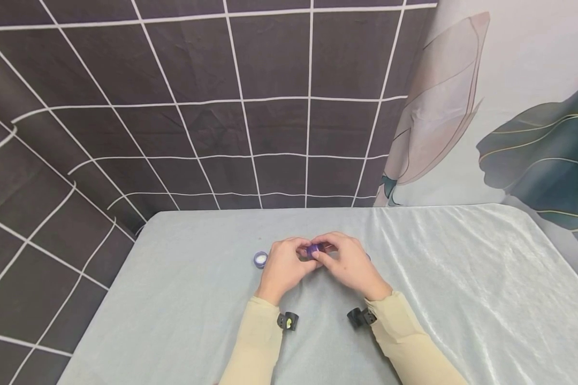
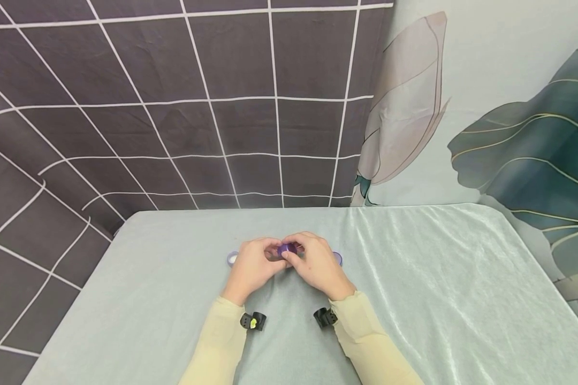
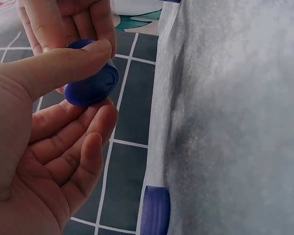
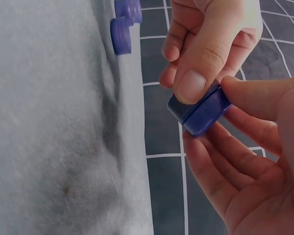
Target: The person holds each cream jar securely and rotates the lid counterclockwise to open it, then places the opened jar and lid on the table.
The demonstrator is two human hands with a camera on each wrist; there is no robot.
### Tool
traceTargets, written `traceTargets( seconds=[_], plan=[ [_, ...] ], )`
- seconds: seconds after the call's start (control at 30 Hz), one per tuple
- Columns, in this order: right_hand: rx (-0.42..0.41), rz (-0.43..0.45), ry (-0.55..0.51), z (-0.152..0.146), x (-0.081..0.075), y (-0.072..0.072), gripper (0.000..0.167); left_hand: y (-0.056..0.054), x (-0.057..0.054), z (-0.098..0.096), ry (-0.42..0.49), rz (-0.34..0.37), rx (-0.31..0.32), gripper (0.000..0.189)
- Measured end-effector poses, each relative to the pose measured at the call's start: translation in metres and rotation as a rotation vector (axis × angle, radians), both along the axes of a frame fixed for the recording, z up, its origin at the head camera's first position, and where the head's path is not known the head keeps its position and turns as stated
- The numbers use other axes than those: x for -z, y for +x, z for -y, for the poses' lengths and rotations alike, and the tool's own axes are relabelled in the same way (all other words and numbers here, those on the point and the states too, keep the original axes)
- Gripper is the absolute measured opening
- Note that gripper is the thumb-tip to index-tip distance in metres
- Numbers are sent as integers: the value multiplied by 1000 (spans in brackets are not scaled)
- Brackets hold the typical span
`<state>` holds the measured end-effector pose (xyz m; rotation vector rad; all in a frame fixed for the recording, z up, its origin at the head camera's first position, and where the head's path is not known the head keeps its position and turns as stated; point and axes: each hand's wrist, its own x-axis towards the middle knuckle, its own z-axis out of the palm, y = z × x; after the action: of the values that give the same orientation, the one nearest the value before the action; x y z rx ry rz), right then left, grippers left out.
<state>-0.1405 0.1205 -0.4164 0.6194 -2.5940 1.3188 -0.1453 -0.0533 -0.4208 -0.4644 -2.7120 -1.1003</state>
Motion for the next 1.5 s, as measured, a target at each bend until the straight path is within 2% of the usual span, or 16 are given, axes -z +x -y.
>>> traceTargets(
  seconds=[0.4,0.97,1.17,1.3,1.5],
  plan=[
    [-61,-9,-18,-3,-1,-1,24,-1,1,1,-14,10,10,38],
    [-74,1,-13,-5,-2,-1,26,-1,1,1,-22,-15,27,36],
    [-37,1,-4,-5,-2,-2,26,-2,1,1,-34,-11,21,36],
    [22,9,9,-4,-2,-2,31,-2,0,0,-38,-8,20,37],
    [100,79,-12,-2,-2,0,39,-1,0,0,-26,-13,31,37]
  ],
)
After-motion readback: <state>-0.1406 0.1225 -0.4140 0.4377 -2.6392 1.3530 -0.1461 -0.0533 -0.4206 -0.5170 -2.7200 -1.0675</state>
